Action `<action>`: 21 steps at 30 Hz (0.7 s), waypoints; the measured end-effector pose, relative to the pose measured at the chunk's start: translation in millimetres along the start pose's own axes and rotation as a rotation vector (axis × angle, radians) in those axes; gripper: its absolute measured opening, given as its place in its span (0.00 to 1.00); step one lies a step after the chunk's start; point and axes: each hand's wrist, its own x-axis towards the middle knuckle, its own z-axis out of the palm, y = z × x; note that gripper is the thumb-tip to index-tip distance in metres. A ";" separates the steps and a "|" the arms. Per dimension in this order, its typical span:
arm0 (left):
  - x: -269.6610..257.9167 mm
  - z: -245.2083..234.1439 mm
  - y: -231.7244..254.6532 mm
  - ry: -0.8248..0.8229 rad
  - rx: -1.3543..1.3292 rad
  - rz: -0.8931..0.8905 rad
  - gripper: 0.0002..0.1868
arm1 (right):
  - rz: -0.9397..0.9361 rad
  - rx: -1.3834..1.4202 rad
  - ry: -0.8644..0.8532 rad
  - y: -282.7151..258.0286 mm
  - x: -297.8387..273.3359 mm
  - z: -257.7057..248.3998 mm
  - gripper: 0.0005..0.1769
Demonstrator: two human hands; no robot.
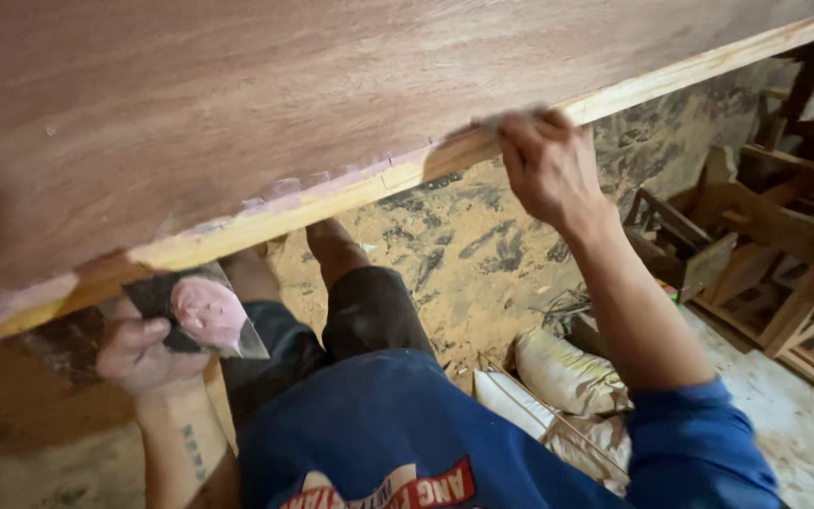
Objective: The person applies pink filler from a metal palette to the edges of a wooden board using a small wooden stick. They then use pieces of sandpaper to sand the filled areas and the board's surface by hand.
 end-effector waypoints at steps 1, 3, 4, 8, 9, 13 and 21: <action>-0.2 -0.8 0.1 0.036 0.025 0.014 0.19 | 0.013 0.016 0.034 0.6 8.2 2.2 0.11; -8.3 4.7 8.4 0.065 0.064 0.034 0.21 | 0.129 -0.007 -0.153 -24.6 17.5 10.3 0.14; -6.7 3.0 11.5 0.034 0.070 0.017 0.21 | 0.198 -0.024 -0.245 -38.1 15.0 13.8 0.17; -9.8 -0.4 40.5 -0.036 0.031 -0.108 0.21 | -0.020 0.065 -0.134 -60.8 16.8 3.4 0.11; -5.6 -5.5 49.7 -0.055 0.046 -0.135 0.21 | -0.002 0.079 -0.078 -59.0 24.3 1.6 0.10; -28.6 -22.9 73.2 0.070 0.133 -0.043 0.22 | 0.340 -0.005 -0.371 -101.6 36.0 13.6 0.17; -54.9 -57.6 94.0 0.161 0.015 0.001 0.26 | 0.081 -0.014 -0.166 -140.0 47.7 19.9 0.14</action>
